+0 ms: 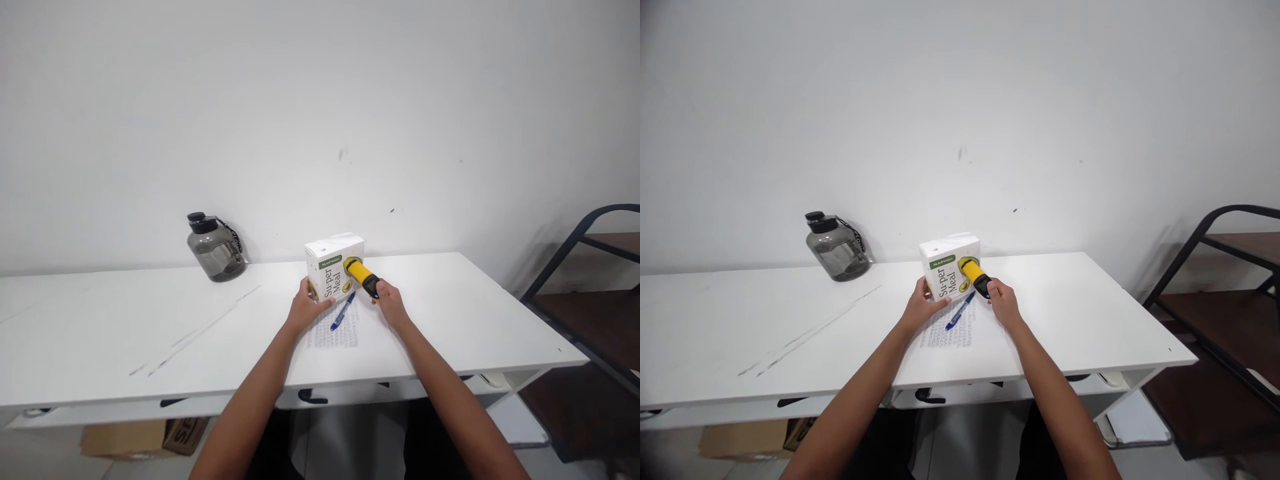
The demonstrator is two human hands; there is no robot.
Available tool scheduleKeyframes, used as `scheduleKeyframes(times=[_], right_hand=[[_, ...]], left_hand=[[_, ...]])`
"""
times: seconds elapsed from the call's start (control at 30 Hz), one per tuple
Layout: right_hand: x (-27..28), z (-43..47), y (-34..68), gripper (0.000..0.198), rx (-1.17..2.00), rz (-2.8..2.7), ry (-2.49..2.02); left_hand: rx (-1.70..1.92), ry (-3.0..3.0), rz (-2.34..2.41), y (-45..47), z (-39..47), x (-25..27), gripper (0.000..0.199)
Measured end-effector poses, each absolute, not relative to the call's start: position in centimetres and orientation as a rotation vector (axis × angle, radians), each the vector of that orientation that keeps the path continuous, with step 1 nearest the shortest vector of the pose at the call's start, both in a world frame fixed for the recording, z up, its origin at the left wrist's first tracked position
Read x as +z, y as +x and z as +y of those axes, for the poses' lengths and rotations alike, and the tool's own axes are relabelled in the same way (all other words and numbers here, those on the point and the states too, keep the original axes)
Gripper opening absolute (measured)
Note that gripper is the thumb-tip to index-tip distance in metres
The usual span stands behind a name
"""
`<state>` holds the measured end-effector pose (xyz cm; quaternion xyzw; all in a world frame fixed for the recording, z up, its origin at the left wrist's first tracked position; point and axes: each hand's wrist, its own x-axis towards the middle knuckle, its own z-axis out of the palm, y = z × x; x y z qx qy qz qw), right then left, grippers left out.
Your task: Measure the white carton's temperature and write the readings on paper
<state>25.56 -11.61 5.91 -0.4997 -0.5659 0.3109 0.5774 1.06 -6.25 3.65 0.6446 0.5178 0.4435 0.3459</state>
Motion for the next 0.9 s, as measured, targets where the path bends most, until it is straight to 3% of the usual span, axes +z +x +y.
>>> scheduleKeyframes(times=[0.73, 0.9], right_hand=[[4.6, -10.7, 25.9, 0.074, 0.762, -1.245, -1.218], [4.6, -10.3, 25.3, 0.081, 0.936, -1.100, -1.126]], left_hand=[[1.172, 1.649, 1.285, 1.1, -6.4, 3.7, 0.085], [1.237, 1.545, 1.202, 1.3, -6.0, 3.4, 0.083]])
